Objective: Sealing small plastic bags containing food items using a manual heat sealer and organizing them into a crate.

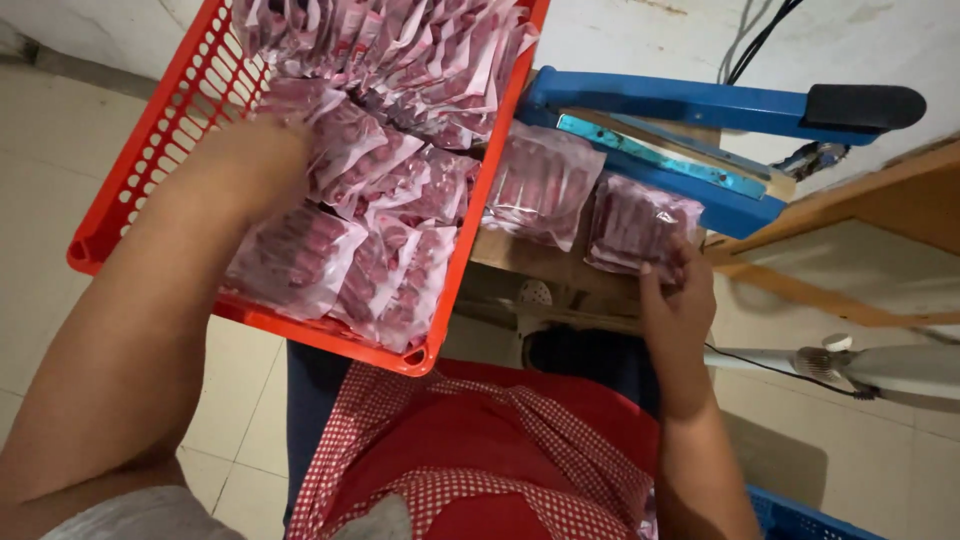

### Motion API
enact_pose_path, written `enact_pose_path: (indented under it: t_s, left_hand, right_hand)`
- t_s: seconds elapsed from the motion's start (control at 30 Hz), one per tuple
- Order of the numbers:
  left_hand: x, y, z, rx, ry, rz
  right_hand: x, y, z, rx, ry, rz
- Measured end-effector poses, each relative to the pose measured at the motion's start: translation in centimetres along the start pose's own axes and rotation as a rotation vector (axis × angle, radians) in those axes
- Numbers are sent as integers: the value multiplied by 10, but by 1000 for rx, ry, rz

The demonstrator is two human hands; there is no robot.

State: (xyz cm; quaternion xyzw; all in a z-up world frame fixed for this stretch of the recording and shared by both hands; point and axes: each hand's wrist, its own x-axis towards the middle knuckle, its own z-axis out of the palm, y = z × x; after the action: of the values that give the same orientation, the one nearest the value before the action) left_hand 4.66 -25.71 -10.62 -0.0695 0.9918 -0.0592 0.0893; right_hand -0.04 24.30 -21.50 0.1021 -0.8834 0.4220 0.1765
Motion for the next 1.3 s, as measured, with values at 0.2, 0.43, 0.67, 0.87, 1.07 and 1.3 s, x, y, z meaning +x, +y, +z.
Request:
enact_pose_path:
  t_s: [0.2,0.43,0.67,0.87,1.07,1.3]
  left_hand:
    - [-11,10,15,-114,-67,-11]
    - [-23,17,10,-36,121,43]
    - [-32,50,-94,-669,11,-286]
    - [-34,86,-133,-711,234,-128]
    - [-64,223,-247,-1578,-465,-735]
    - [1,237,-158,-1288,45,79]
  right_hand:
    - [2,-14,4,74,-21,-85]
    - [4,-25,16,49,-32,-293]
    - [19,-122,-4,318,-344,-56]
    - [45,-182,-3,667,-707,270]
    - [42,-158,18,1247,-736,-127]
    - [56,-52,12,1458,-251,385]
